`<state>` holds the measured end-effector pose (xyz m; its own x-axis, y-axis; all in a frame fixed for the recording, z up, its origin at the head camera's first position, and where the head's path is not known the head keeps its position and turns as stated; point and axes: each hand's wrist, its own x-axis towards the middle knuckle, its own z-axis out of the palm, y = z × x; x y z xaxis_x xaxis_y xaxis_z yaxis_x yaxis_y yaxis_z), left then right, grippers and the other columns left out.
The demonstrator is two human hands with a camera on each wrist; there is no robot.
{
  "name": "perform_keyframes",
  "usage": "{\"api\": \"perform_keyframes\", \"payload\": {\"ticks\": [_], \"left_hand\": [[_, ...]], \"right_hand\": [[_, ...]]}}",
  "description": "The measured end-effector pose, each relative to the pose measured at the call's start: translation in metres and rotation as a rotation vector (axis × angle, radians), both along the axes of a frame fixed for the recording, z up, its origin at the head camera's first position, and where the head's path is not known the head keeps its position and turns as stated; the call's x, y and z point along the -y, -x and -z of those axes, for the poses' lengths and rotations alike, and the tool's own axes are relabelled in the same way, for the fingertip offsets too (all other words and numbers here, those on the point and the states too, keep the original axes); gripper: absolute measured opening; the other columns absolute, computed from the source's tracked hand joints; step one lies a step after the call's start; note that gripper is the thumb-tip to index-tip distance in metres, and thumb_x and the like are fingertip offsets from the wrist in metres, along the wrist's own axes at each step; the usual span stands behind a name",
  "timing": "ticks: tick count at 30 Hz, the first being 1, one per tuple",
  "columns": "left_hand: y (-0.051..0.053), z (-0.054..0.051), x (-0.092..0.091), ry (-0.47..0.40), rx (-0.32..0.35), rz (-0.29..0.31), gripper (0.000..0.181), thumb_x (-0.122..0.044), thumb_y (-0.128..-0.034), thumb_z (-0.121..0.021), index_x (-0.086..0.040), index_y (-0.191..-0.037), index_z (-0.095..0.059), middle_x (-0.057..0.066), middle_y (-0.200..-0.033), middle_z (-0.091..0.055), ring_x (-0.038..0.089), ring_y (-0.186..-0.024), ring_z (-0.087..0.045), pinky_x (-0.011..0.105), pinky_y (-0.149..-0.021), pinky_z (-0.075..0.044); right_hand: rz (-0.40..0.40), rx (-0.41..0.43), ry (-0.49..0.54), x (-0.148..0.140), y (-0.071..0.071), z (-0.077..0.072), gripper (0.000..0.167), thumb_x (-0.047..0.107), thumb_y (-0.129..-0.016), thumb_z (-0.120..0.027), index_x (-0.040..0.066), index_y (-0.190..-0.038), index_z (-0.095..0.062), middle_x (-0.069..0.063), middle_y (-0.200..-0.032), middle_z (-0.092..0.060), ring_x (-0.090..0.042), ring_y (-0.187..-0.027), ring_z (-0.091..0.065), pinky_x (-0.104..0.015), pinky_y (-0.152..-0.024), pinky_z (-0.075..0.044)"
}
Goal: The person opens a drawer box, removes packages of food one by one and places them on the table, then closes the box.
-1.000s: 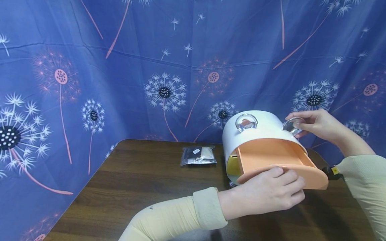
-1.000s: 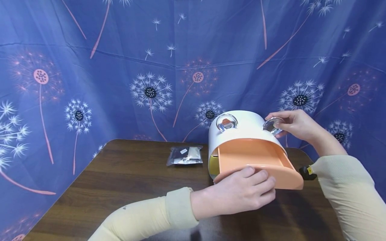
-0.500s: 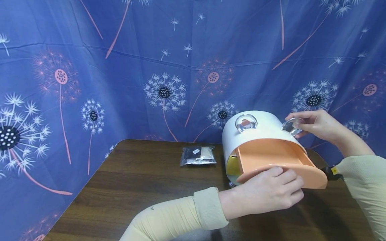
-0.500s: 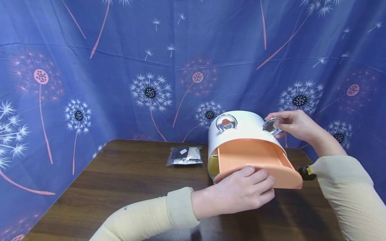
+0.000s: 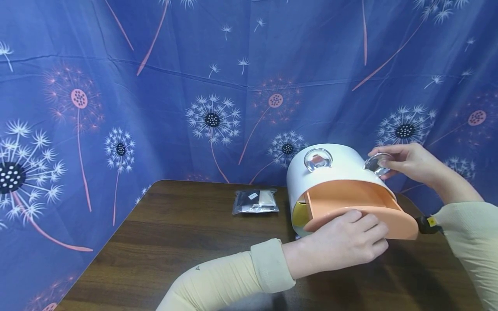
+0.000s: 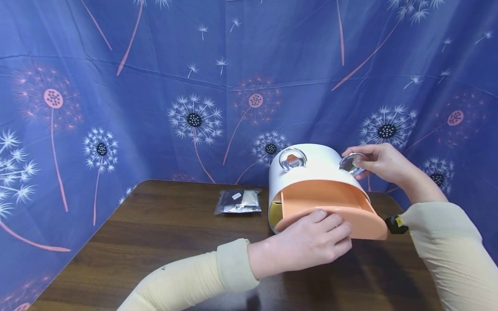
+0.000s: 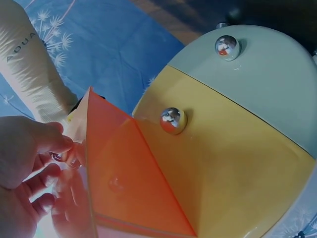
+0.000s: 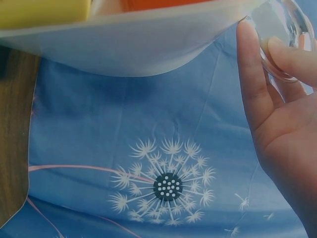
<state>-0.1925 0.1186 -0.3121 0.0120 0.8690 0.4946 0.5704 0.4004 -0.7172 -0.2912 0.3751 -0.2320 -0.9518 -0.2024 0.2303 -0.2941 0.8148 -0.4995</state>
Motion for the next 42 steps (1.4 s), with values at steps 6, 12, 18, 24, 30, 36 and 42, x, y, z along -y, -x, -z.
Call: {"api": "perform_keyframes", "payload": {"ticks": [6, 12, 18, 24, 30, 36, 42], "left_hand": [[-0.001, -0.007, 0.003, 0.034, -0.009, -0.015, 0.044, -0.013, -0.0993, -0.027, -0.033, -0.11, -0.064, -0.009, -0.11, -0.058, 0.012, -0.103, -0.051, 0.026, -0.082, -0.04], [-0.009, -0.025, 0.015, 0.028, -0.033, -0.03, 0.05, -0.007, -0.0987, -0.024, -0.033, -0.109, -0.065, -0.011, -0.108, -0.058, 0.009, -0.101, -0.052, 0.023, -0.082, -0.04], [-0.008, -0.028, 0.018, 0.058, -0.019, -0.053, 0.049, -0.008, -0.0987, -0.024, -0.031, -0.115, -0.064, -0.009, -0.112, -0.059, 0.011, -0.105, -0.052, 0.023, -0.085, -0.041], [-0.004, -0.026, 0.016, 0.021, -0.025, -0.064, 0.045, -0.011, -0.1002, -0.027, -0.032, -0.115, -0.065, -0.01, -0.11, -0.059, 0.009, -0.103, -0.051, 0.023, -0.084, -0.04], [0.007, -0.019, 0.01, -0.012, -0.018, -0.064, 0.045, -0.012, -0.1008, -0.027, -0.032, -0.111, -0.066, -0.011, -0.107, -0.059, 0.01, -0.1, -0.051, 0.023, -0.081, -0.039], [0.023, -0.001, -0.004, 0.0, 0.015, -0.072, 0.036, -0.018, -0.0995, -0.034, -0.031, -0.112, -0.065, -0.009, -0.111, -0.058, 0.013, -0.103, -0.051, 0.027, -0.083, -0.04], [0.026, 0.0, -0.004, 0.03, 0.027, -0.093, 0.035, -0.018, -0.097, -0.036, -0.03, -0.116, -0.064, -0.008, -0.114, -0.057, 0.015, -0.106, -0.05, 0.027, -0.084, -0.041]], "right_hand": [[0.003, 0.002, 0.005, 0.0, 0.0, 0.0, 0.037, 0.022, -0.095, -0.056, 0.005, -0.128, -0.055, 0.019, -0.102, -0.063, -0.017, -0.073, -0.07, -0.044, -0.078, -0.053], [0.002, 0.012, 0.016, 0.0, 0.0, 0.001, 0.037, 0.021, -0.095, -0.056, 0.005, -0.128, -0.055, 0.02, -0.097, -0.062, -0.017, -0.074, -0.07, -0.046, -0.078, -0.052], [-0.002, 0.017, 0.014, -0.002, 0.001, 0.002, 0.037, 0.024, -0.095, -0.055, 0.006, -0.128, -0.055, 0.035, -0.099, -0.051, -0.017, -0.075, -0.07, -0.051, -0.082, -0.05], [-0.007, 0.016, 0.014, -0.003, 0.002, 0.002, 0.039, 0.027, -0.095, -0.054, 0.008, -0.129, -0.055, 0.038, -0.103, -0.046, -0.016, -0.076, -0.07, -0.057, -0.085, -0.046], [-0.005, 0.015, 0.016, -0.003, 0.002, 0.003, 0.038, 0.027, -0.096, -0.054, 0.009, -0.129, -0.055, 0.034, -0.109, -0.046, -0.015, -0.076, -0.07, -0.059, -0.086, -0.045], [-0.018, 0.0, 0.012, -0.002, 0.002, 0.003, 0.036, 0.023, -0.096, -0.054, 0.007, -0.128, -0.055, 0.035, -0.102, -0.048, -0.016, -0.075, -0.07, -0.053, -0.083, -0.049], [-0.036, -0.012, 0.036, -0.002, 0.002, 0.002, 0.033, 0.016, -0.095, -0.054, 0.004, -0.126, -0.056, 0.035, -0.098, -0.051, -0.015, -0.074, -0.07, -0.026, -0.07, -0.055]]}}
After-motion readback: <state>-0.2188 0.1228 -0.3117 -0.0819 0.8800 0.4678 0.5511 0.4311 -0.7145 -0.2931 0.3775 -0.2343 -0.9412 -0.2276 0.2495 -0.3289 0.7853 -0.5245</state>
